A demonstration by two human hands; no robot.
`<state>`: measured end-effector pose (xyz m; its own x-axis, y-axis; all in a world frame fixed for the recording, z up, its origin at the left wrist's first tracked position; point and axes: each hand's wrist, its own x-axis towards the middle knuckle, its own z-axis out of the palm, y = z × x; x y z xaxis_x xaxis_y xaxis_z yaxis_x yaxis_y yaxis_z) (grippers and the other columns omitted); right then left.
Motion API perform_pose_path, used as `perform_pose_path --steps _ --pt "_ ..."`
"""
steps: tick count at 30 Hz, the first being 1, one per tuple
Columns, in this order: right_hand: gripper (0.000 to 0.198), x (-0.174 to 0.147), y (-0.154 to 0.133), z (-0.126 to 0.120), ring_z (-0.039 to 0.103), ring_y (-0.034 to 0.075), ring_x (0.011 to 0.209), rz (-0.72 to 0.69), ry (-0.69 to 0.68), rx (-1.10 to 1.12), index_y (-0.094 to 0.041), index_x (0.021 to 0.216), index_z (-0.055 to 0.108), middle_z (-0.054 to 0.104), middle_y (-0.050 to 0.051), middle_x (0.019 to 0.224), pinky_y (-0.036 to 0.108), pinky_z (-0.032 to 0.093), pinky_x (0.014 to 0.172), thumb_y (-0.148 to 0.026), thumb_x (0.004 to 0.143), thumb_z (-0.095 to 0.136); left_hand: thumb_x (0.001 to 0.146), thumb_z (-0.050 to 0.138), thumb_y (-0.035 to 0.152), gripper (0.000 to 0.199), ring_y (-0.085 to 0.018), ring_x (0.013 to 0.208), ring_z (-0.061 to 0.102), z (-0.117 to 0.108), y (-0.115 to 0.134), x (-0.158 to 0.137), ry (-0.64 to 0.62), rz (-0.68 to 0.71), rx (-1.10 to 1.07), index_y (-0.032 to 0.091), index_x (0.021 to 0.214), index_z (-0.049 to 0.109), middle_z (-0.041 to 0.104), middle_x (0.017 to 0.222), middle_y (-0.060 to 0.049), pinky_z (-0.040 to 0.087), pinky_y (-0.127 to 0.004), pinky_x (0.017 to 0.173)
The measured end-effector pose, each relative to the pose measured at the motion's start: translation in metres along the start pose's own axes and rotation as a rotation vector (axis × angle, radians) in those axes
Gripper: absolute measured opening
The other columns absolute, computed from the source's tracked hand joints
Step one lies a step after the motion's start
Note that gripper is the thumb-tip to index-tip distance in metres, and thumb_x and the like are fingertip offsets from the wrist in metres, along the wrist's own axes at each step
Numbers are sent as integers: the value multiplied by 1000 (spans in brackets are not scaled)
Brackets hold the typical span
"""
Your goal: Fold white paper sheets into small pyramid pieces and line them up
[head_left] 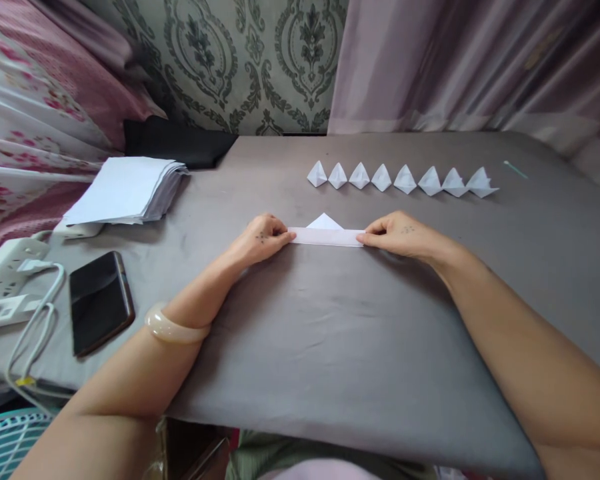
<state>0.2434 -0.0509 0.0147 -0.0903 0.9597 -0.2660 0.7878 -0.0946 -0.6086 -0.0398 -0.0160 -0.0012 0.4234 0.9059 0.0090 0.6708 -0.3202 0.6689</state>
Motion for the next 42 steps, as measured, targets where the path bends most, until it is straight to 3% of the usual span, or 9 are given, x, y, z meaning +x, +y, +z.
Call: perform_pose_path --steps 6,16,23,29,34,38,42 --pt "29 -2 -4 0 38 9 47 39 23 4 -18 66 70 50 -1 52 25 26 45 -47 70 67 80 55 42 36 -13 63 44 1 -2 1 -31 -7 79 15 56 53 50 67 -3 32 -26 56" --pt "29 0 -3 7 37 9 48 19 53 -77 -17 62 64 44 -4 52 24 26 46 -46 70 63 81 54 45 40 -9 54 32 0 -6 1 -79 -19 9 16 55 46 39 58 2 23 -26 51" --pt "28 4 -1 10 43 11 52 62 65 -113 -19 68 68 52 -3 56 25 31 51 -47 70 63 81 51 39 38 -9 53 30 1 -1 3 -80 -25 56 16 52 42 33 55 3 21 -27 53" --pt "28 6 -1 11 42 11 50 68 69 -125 -20 67 69 52 -3 54 26 30 49 -47 70 63 83 52 37 37 -9 54 31 1 -2 4 -79 10 97 15 53 48 37 56 3 23 -27 54" --pt "28 6 0 12 46 12 52 68 85 -143 -19 68 69 55 -2 56 26 32 50 -47 70 63 82 56 36 31 -11 59 41 3 -4 6 -57 6 129 14 60 57 49 63 0 32 -26 58" --pt "28 7 5 13 47 11 52 45 83 -165 -19 68 68 55 -3 56 25 32 49 -47 71 62 83 58 36 26 -15 75 50 6 -9 5 -10 46 189 14 67 58 55 80 -5 42 -29 72" --pt "31 9 9 12 42 10 48 17 63 -174 -19 65 66 49 -4 50 25 29 46 -48 72 60 87 54 31 18 -19 87 52 12 -10 -2 49 78 228 15 91 58 53 97 -8 44 -34 82"
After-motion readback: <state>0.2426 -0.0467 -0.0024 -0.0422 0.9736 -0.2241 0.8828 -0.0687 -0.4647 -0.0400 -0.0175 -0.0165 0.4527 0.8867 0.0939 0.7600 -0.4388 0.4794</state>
